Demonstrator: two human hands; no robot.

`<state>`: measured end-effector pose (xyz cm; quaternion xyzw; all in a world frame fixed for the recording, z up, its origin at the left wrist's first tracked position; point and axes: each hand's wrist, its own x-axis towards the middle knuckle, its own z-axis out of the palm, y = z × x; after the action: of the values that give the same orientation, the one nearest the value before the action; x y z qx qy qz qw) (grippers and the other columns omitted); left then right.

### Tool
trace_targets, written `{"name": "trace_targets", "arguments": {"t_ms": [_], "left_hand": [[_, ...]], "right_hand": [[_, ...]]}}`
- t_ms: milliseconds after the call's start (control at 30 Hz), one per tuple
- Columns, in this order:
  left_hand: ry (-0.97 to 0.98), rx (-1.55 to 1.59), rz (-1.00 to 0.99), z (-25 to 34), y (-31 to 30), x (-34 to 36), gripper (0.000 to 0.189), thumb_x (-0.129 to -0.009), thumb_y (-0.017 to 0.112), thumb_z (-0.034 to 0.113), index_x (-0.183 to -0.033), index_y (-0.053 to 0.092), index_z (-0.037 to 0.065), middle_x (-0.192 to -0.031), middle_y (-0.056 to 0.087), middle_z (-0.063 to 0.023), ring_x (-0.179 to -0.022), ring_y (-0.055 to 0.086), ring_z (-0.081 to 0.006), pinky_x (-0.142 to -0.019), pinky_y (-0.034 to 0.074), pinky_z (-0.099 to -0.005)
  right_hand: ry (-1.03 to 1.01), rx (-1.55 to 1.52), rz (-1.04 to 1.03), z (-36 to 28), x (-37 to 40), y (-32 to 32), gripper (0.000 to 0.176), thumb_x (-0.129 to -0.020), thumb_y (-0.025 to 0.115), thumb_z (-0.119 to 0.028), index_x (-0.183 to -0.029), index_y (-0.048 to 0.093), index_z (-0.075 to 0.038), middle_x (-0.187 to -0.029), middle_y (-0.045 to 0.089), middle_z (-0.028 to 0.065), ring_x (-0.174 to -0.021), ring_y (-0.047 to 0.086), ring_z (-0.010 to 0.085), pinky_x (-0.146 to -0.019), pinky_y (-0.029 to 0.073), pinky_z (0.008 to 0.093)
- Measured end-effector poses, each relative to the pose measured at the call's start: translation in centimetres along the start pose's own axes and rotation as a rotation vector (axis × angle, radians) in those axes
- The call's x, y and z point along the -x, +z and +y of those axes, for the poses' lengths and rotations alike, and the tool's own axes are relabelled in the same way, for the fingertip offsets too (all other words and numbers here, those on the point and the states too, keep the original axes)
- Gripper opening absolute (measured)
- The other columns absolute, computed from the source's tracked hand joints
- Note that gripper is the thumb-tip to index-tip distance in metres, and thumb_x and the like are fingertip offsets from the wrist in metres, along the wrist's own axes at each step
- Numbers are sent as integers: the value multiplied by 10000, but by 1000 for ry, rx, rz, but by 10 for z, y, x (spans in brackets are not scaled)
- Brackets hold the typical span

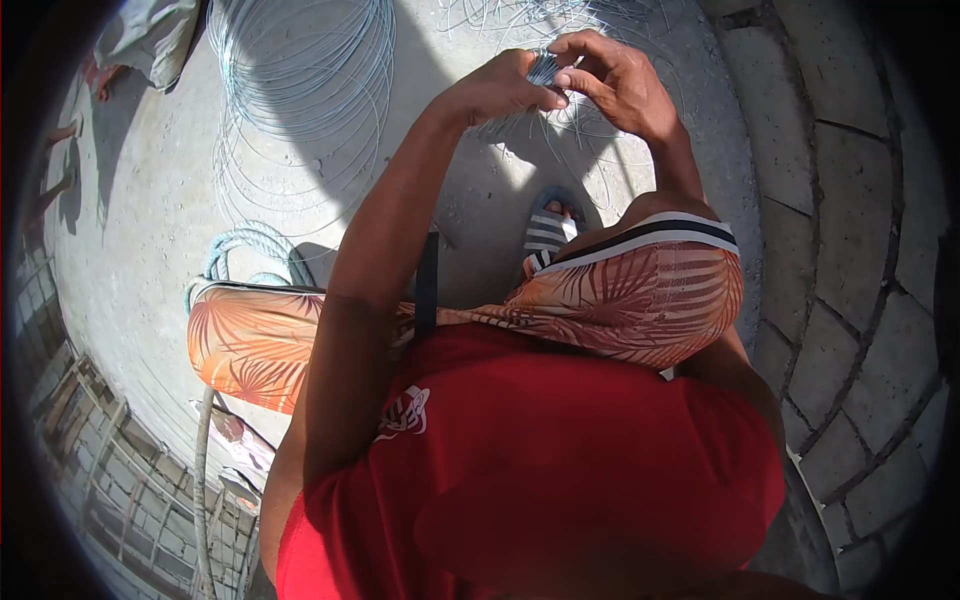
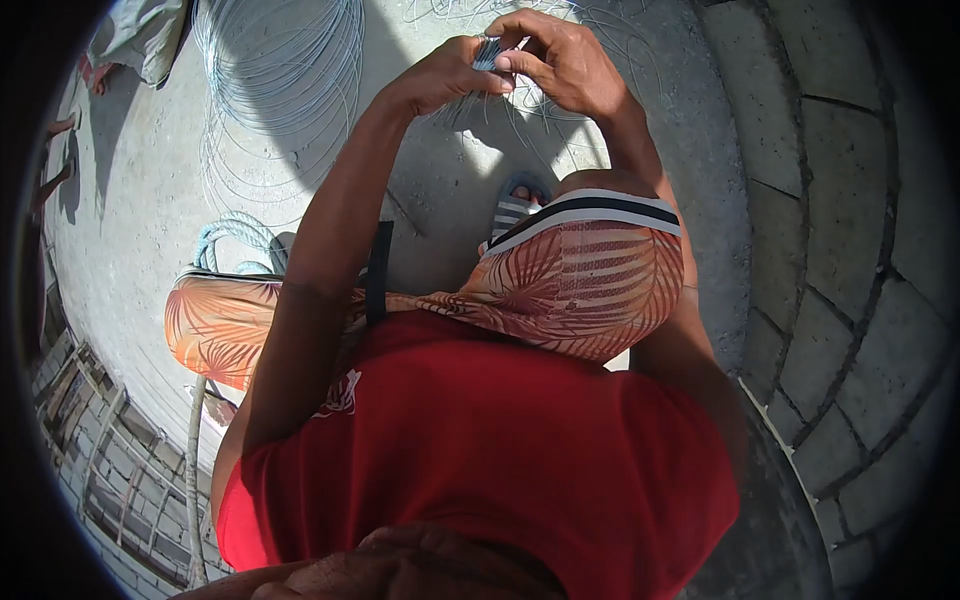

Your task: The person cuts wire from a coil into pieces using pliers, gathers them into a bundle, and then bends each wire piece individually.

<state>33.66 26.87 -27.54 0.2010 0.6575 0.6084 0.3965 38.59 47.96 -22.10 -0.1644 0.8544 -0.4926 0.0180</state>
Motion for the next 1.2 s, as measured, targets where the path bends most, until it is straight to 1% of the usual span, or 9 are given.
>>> {"name": "trace_targets", "arguments": {"t_ms": [67,167,267,367,500,600,933,1067,1200], "left_hand": [[-42,113,82,-20,-8,-8,274,-846,817,268,-956,682,57,-799,673,-19,-740,641,-101,-723,516,-254],[16,412,203,-13,-21,-4,247,-852,807,165,-947,651,-1,-833,694,-67,-678,640,-127,-677,538,-297],[157,644,234,-12,-50,5,98,-905,757,58,-939,668,35,-848,699,-80,-708,670,-152,-692,591,-316],[358,978,330,-9,-75,15,81,-915,745,57,-932,670,30,-829,692,-75,-728,676,-153,-684,598,-306],[-38,874,535,-51,-83,11,77,-980,686,109,-935,675,47,-833,705,-60,-756,684,-142,-690,598,-319],[-43,1111,423,-63,-62,12,114,-999,668,151,-954,678,47,-842,706,-54,-750,675,-145,-697,594,-326],[163,628,300,2,-65,8,281,-897,792,170,-1131,714,35,-1133,752,-110,-884,669,-124,-841,548,-285],[127,326,373,17,-28,-5,511,-777,903,251,-1177,708,-2,-1124,751,-91,-942,670,-125,-899,518,-307],[137,232,308,37,-20,-5,361,-830,867,292,-1030,741,19,-936,743,-50,-832,661,-113,-796,520,-298]], "right_hand": [[182,-259,121,20,2,4,508,-987,700,-363,-1370,552,-65,-1133,688,86,-894,669,142,-742,534,322],[308,516,213,102,36,40,503,-893,764,-416,-1213,644,-46,-1072,683,203,-815,694,338,-749,575,430],[415,698,132,98,72,86,547,-787,843,-412,-1141,652,-42,-1078,619,211,-1043,610,428,-899,508,506],[388,647,291,112,84,101,535,-750,875,-400,-1084,652,-46,-1145,579,216,-1055,598,406,-911,499,492],[298,751,326,117,87,105,426,-754,867,-331,-1008,656,-62,-1030,619,155,-985,590,352,-868,496,455],[211,864,281,121,82,97,274,-839,784,-276,-944,634,-73,-969,616,126,-942,595,335,-795,504,470],[157,565,367,9,42,6,183,-1009,589,-188,-940,542,-26,-919,559,214,-850,588,436,-742,479,523],[309,510,196,-34,22,-4,213,-1034,572,-208,-963,541,-10,-880,577,229,-881,590,439,-776,472,500],[264,370,70,-41,13,-7,283,-1042,596,-281,-977,556,-8,-831,591,208,-766,589,407,-714,480,454]]}}
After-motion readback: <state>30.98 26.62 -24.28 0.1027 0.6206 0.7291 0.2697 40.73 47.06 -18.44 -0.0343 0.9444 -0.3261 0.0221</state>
